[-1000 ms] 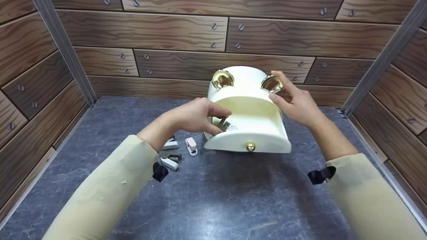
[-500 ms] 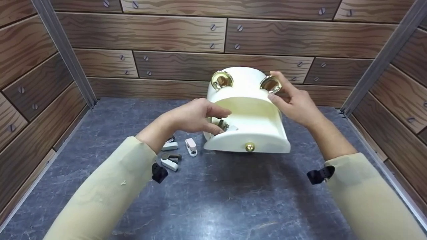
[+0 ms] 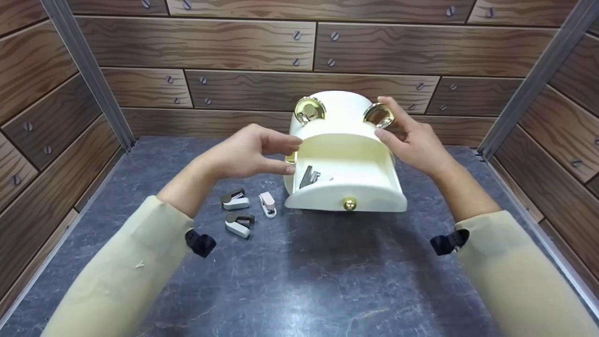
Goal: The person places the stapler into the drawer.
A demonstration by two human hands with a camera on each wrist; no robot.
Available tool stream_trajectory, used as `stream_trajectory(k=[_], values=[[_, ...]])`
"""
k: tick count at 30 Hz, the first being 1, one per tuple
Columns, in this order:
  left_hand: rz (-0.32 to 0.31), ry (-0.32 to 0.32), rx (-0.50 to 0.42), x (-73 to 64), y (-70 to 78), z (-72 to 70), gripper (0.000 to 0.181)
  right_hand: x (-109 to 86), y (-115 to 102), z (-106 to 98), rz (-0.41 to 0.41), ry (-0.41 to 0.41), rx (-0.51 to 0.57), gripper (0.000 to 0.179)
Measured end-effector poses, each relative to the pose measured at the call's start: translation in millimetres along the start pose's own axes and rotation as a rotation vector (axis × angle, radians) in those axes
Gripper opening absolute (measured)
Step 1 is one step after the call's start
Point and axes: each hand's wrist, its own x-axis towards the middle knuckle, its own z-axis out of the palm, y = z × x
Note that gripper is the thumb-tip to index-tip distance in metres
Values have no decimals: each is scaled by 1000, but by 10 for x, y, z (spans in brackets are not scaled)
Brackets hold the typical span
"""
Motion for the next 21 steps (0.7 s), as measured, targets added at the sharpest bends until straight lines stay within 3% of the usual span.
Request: stream_trajectory(k=[6,13,21], values=[[-16,93,16,-258,-147,-228,63,2,6,2,-5,6,-1,67],[-78,200,1,-579,-502,-409,60,-5,3,2,-13,3,-10,67],[-200,213,39,-898,-885,-447,63,-20,3,-5,-7,-3,4,67]])
